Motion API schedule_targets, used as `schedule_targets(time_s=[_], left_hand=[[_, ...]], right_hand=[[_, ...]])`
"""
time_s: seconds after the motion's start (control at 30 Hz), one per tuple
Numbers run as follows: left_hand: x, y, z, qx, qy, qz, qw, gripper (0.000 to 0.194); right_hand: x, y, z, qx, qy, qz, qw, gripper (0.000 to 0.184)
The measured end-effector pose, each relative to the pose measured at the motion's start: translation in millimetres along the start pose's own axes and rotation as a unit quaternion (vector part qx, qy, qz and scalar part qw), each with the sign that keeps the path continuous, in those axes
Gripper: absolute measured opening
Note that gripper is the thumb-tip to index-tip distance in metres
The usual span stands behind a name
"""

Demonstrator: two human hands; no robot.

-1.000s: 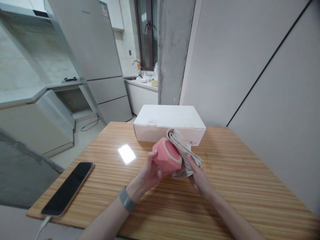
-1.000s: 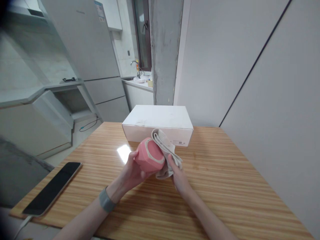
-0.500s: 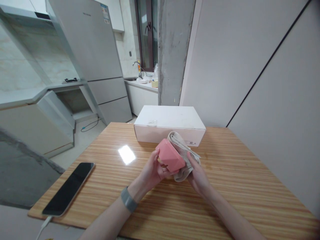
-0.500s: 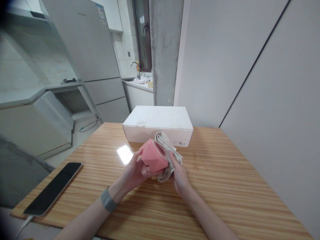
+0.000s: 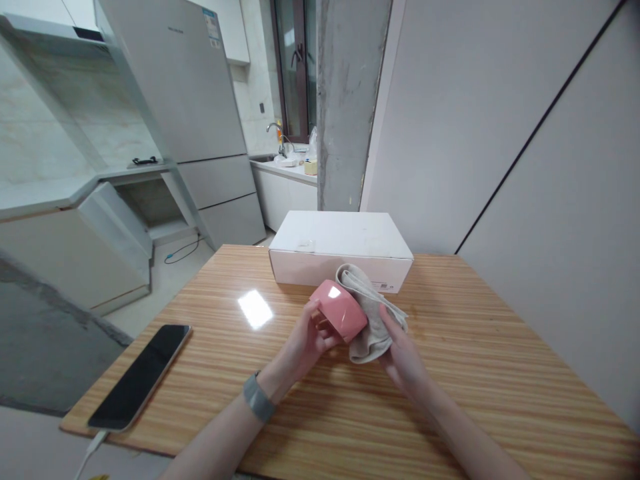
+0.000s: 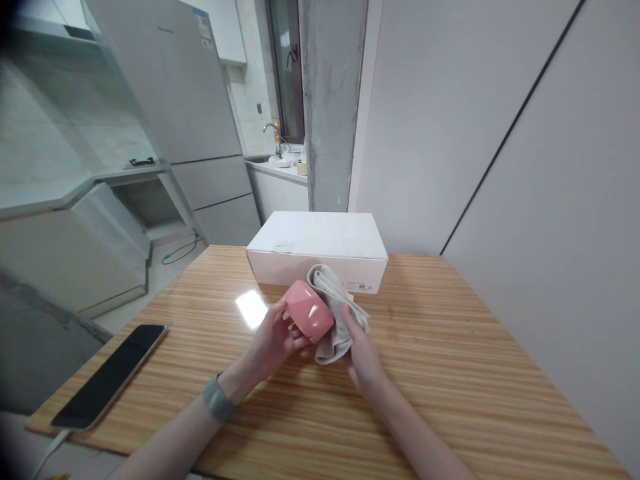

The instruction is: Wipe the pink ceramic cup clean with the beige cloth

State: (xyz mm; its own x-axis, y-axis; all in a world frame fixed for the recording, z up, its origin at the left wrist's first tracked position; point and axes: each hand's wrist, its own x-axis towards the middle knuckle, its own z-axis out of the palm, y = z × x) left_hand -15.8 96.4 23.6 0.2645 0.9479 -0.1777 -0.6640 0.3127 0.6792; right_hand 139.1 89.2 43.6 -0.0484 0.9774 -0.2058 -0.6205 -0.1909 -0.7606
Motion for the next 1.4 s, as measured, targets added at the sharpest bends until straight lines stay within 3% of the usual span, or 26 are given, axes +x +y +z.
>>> schedule_targets(time_s=[0.2, 0.4, 0.6, 0.77, 1.0, 1.17, 1.4], left_hand=[[-1, -2, -1.5, 0.063, -0.017, -0.003, 0.998, 0.050], [-5, 0, 3.7, 0.136, 0.023, 0.095, 0.986, 0.066], [-8, 6, 8.4, 0.242, 0.038, 0.150, 0.958, 0.079], [-12, 6, 12.5, 0.244, 0.007, 0.133, 0.961, 0.089], [-6, 1, 6.0, 0.180, 0.016, 0.072, 0.981, 0.073], [-7, 2, 5.1, 0.233, 0.004, 0.112, 0.966, 0.084], [-9, -4, 5.4, 0.336, 0.009, 0.206, 0.919, 0.107]], right_hand=[[2, -2, -3, 0.006, 0.009, -0.003, 1.000, 0.044], [2, 2, -5, -0.017, 0.020, 0.002, 1.000, 0.047], [-1, 2, -3, -0.016, 0.035, 0.013, 0.999, 0.049], [-2, 0, -2, -0.010, 0.023, 0.003, 1.000, 0.047], [1, 3, -1, -0.001, 0.007, 0.004, 1.000, 0.048], [1, 6, -2, -0.011, 0.002, 0.005, 1.000, 0.046], [1, 3, -4, -0.002, 0.012, 0.010, 1.000, 0.046]])
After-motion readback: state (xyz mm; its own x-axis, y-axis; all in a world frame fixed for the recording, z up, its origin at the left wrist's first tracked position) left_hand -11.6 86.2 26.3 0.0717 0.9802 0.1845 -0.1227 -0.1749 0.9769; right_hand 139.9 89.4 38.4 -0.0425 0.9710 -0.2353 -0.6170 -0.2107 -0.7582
